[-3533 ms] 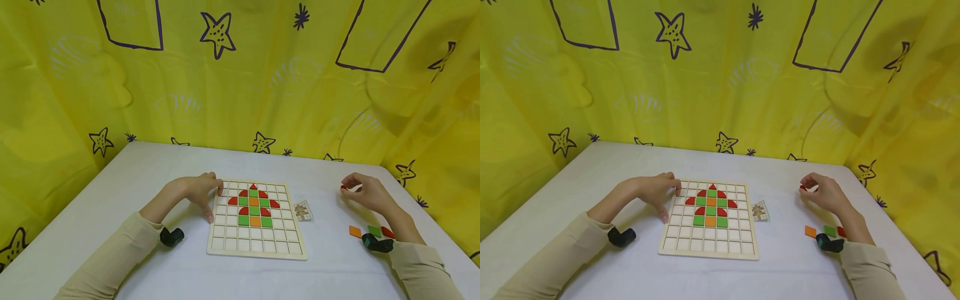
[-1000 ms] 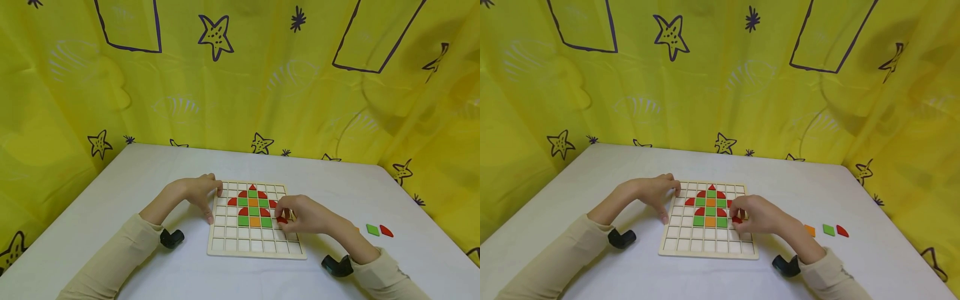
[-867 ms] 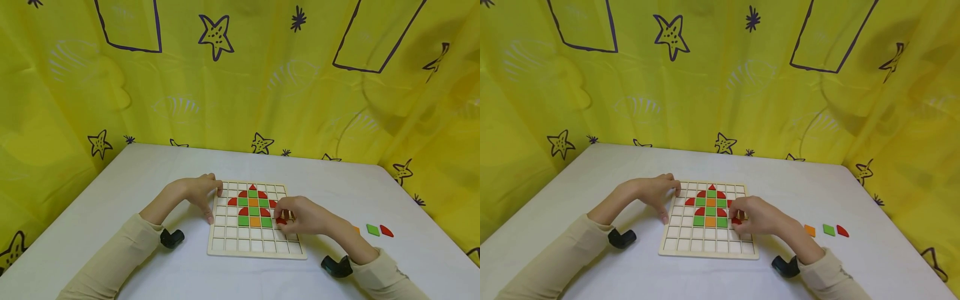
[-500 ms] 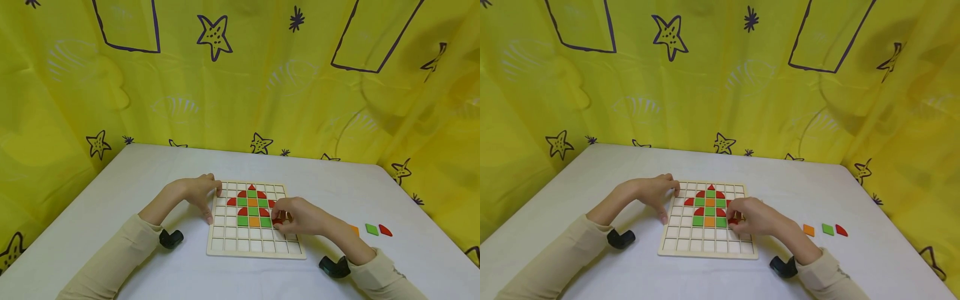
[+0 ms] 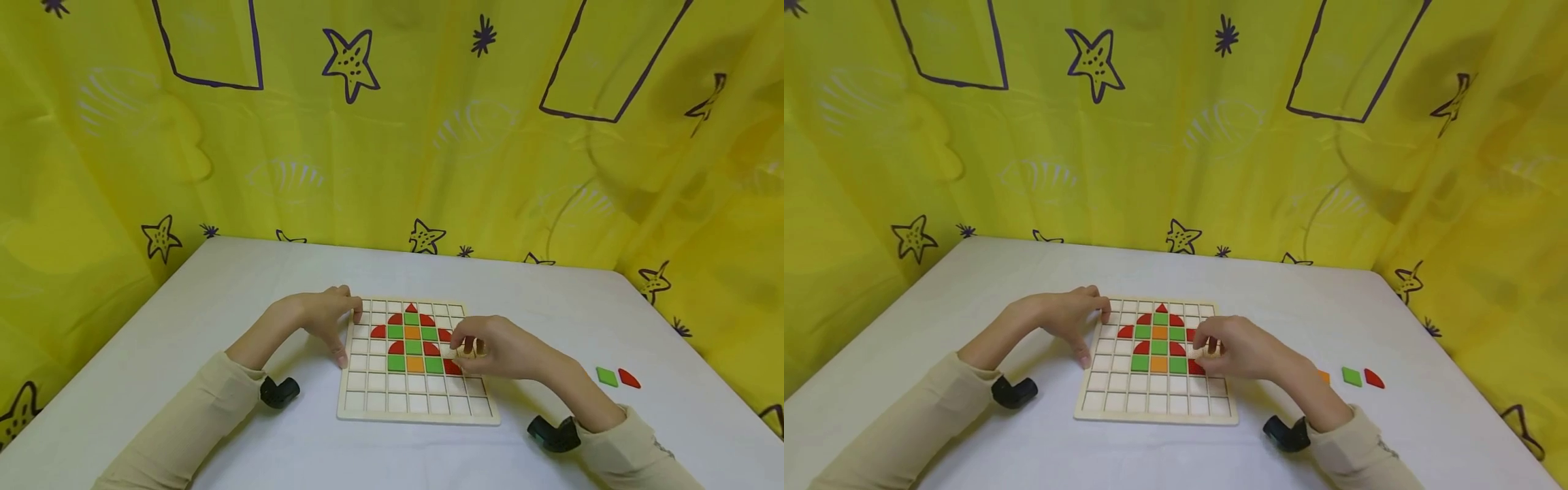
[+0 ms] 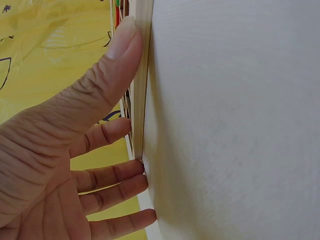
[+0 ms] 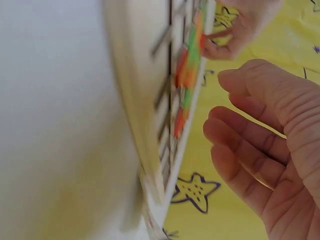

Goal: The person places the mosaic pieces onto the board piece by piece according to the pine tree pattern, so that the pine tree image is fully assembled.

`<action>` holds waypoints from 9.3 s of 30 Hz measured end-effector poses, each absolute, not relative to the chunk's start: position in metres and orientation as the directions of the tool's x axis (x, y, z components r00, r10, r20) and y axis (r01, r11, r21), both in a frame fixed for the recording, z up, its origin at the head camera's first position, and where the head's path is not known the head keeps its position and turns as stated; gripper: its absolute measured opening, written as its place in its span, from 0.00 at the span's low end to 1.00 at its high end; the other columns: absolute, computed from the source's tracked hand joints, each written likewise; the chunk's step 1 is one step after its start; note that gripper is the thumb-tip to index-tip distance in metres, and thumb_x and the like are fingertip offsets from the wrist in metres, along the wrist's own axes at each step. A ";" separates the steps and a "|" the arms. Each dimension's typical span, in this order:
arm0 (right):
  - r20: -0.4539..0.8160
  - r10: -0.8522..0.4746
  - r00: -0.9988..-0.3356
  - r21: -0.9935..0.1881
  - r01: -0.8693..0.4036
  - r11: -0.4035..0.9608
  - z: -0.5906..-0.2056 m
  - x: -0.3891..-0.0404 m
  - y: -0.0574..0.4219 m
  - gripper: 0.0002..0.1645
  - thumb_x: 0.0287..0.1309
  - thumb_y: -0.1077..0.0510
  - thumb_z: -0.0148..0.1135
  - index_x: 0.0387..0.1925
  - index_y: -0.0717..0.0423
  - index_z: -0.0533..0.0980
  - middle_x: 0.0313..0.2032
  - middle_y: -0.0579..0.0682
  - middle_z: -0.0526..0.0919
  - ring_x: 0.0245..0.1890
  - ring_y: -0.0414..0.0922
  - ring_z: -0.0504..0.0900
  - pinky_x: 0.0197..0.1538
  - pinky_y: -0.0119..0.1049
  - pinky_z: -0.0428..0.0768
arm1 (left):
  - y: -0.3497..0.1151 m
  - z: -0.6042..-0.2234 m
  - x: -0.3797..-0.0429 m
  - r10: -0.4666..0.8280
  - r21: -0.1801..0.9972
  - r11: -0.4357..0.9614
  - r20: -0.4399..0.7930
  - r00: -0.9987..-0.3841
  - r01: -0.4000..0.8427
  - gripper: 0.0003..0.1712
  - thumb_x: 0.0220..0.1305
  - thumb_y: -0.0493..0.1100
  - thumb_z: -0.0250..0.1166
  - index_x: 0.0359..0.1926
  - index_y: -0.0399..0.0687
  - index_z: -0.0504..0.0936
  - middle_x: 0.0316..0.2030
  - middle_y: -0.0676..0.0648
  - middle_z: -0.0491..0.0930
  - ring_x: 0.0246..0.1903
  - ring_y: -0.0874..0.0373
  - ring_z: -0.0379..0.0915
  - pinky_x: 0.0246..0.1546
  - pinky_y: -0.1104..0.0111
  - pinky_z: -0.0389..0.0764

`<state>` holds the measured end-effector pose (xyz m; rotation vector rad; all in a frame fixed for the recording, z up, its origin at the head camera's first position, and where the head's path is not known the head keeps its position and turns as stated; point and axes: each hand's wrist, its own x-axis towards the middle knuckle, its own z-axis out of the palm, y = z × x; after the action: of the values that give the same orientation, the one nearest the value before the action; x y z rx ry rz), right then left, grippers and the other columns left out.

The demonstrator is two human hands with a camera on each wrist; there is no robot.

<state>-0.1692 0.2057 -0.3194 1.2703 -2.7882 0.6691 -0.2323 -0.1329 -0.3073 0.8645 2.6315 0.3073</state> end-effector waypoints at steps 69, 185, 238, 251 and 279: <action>0.041 -0.286 -0.957 -0.223 -0.288 0.931 -0.327 -0.114 0.419 0.15 0.49 0.60 0.79 0.38 0.51 0.81 0.32 0.37 0.81 0.29 0.28 0.72 0.32 0.30 0.75 | -0.134 -0.308 -0.234 0.615 0.318 0.782 -0.259 -0.745 0.535 0.37 0.38 0.56 0.87 0.45 0.54 0.74 0.48 0.48 0.69 0.53 0.51 0.65 0.51 0.55 0.74; 0.523 -0.606 -0.599 -0.311 -0.797 0.519 -0.310 -0.153 0.264 0.25 0.48 0.72 0.76 0.41 0.41 0.83 0.38 0.37 0.82 0.34 0.35 0.78 0.37 0.28 0.79 | -0.133 -0.307 -0.234 0.617 0.302 0.783 -0.262 -0.742 0.544 0.38 0.38 0.56 0.87 0.46 0.53 0.74 0.48 0.47 0.69 0.53 0.52 0.64 0.52 0.56 0.73; 0.280 -0.807 -0.519 -0.304 -0.846 0.438 -0.330 -0.178 0.113 0.05 0.63 0.55 0.72 0.39 0.47 0.83 0.39 0.41 0.81 0.35 0.39 0.79 0.42 0.28 0.78 | -0.135 -0.308 -0.233 0.617 0.313 0.781 -0.262 -0.742 0.540 0.39 0.38 0.57 0.87 0.47 0.53 0.74 0.49 0.47 0.69 0.53 0.52 0.65 0.51 0.56 0.73; 0.143 -0.797 -0.587 -0.302 -0.793 0.530 -0.328 -0.173 0.102 0.06 0.62 0.56 0.71 0.41 0.49 0.84 0.36 0.41 0.82 0.34 0.39 0.76 0.38 0.26 0.74 | -0.135 -0.309 -0.235 0.621 0.313 0.778 -0.259 -0.740 0.544 0.39 0.38 0.58 0.87 0.47 0.54 0.74 0.48 0.48 0.69 0.53 0.52 0.65 0.50 0.56 0.74; 0.172 -0.753 -0.635 -0.274 -0.765 0.583 -0.323 -0.162 0.140 0.07 0.62 0.54 0.72 0.40 0.51 0.85 0.38 0.42 0.84 0.34 0.39 0.80 0.40 0.30 0.79 | -0.133 -0.308 -0.234 0.615 0.315 0.783 -0.255 -0.746 0.537 0.39 0.36 0.57 0.87 0.45 0.54 0.74 0.48 0.47 0.69 0.53 0.51 0.64 0.52 0.55 0.73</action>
<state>-0.1622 0.1396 -0.3227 1.3247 -2.7612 0.5060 -0.2341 -0.1334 -0.3081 0.8793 2.6293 0.3152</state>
